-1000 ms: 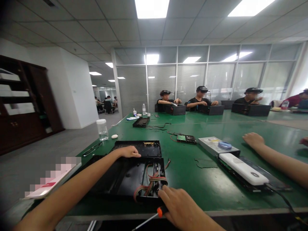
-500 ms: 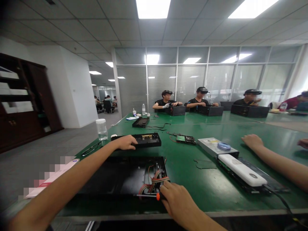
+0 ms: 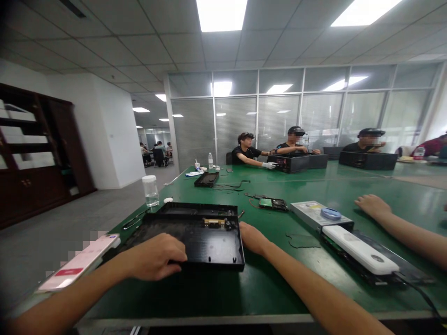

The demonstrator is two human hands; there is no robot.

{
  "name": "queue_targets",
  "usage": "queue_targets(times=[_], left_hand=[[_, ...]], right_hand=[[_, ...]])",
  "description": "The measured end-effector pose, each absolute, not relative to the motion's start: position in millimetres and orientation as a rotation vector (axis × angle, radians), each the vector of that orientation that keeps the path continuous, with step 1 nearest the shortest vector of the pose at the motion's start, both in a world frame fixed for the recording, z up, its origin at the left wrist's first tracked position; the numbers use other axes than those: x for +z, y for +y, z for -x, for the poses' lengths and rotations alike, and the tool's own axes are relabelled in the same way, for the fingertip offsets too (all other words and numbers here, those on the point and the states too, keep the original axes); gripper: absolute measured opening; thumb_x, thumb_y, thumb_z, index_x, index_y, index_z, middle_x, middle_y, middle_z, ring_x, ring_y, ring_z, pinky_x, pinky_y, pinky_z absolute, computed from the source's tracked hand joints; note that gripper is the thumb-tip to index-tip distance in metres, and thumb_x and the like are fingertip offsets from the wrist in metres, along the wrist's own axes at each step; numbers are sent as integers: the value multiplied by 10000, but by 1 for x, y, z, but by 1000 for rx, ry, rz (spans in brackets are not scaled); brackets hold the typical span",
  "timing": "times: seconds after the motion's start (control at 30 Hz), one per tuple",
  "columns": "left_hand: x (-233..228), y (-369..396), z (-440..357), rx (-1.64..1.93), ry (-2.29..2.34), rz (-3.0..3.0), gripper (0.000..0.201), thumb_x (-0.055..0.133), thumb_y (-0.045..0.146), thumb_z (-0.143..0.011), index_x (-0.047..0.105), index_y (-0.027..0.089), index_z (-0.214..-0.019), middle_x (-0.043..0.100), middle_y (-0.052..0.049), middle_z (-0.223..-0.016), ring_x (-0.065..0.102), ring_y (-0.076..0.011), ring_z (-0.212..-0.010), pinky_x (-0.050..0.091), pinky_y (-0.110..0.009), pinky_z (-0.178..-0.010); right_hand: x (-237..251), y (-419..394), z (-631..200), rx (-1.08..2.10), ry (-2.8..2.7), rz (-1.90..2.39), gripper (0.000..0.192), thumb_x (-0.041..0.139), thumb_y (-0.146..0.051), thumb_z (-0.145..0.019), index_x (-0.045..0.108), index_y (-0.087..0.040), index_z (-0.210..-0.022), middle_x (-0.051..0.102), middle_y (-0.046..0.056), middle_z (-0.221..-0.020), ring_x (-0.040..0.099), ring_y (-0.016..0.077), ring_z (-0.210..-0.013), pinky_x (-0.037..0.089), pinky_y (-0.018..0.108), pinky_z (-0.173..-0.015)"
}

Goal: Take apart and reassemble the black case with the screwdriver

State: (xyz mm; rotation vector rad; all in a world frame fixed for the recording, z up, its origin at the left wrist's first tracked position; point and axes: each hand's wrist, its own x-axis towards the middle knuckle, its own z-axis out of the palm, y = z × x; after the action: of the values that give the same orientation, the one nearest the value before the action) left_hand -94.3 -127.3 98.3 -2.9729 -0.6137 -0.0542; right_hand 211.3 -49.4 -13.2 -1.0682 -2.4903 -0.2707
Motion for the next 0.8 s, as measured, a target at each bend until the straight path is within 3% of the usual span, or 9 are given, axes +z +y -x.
queue_targets(times=[0.17,0.23,0.37,0.47,0.57,0.7,0.8], left_hand=[[64,-124,97,13,-600,3024,59,619,247,-723,633,193,-742,633,-4,-728,579,-149,-706,412,-225,-643],[56,-114,97,61,-654,3026,103,625,292,-720,651,203,-765,641,-10,-722,585,-161,-705,416,-231,-634],[50,-80,94,217,-879,3061,350,532,516,-752,667,196,-800,637,-27,-690,576,-157,-617,414,-231,-559],[48,-42,86,-32,-994,2934,452,485,552,-770,626,161,-948,628,-79,-886,577,-195,-808,429,-262,-714],[37,-4,78,-202,-1093,2772,519,571,465,-744,508,134,-1139,542,-131,-1101,505,-244,-1008,390,-311,-847],[20,20,76,-92,-1069,2852,414,580,419,-748,542,162,-1071,576,-88,-1008,539,-218,-937,406,-290,-819],[14,21,78,-133,-1053,2823,370,570,417,-748,560,175,-1028,584,-73,-966,547,-214,-908,410,-291,-807]], right_hand=[[-16,-30,-256,-643,-2593,975,430,412,-79,-803,468,-170,-1220,480,78,-1263,443,210,-1106,372,367,-920],[-15,-26,-274,-743,-2549,1066,416,427,-56,-781,516,-181,-1168,477,74,-1266,424,232,-1121,361,393,-919],[-11,-23,-299,-777,-2328,1364,278,446,-55,-770,638,-191,-918,618,92,-1037,430,271,-1099,359,418,-888],[-13,-27,-296,-613,-2174,1469,208,455,-117,-793,635,-178,-880,637,114,-941,473,276,-1034,382,416,-855],[-19,-32,-277,-286,-2173,1320,263,433,-205,-829,576,-177,-1048,605,101,-1046,506,227,-1010,398,382,-875],[-23,-26,-252,-29,-2262,1049,412,425,-230,-828,441,-223,-1240,438,65,-1298,407,203,-1164,316,390,-981],[-21,-4,-246,59,-2208,1048,436,426,-245,-825,428,-210,-1260,440,73,-1298,397,215,-1177,288,403,-998]])
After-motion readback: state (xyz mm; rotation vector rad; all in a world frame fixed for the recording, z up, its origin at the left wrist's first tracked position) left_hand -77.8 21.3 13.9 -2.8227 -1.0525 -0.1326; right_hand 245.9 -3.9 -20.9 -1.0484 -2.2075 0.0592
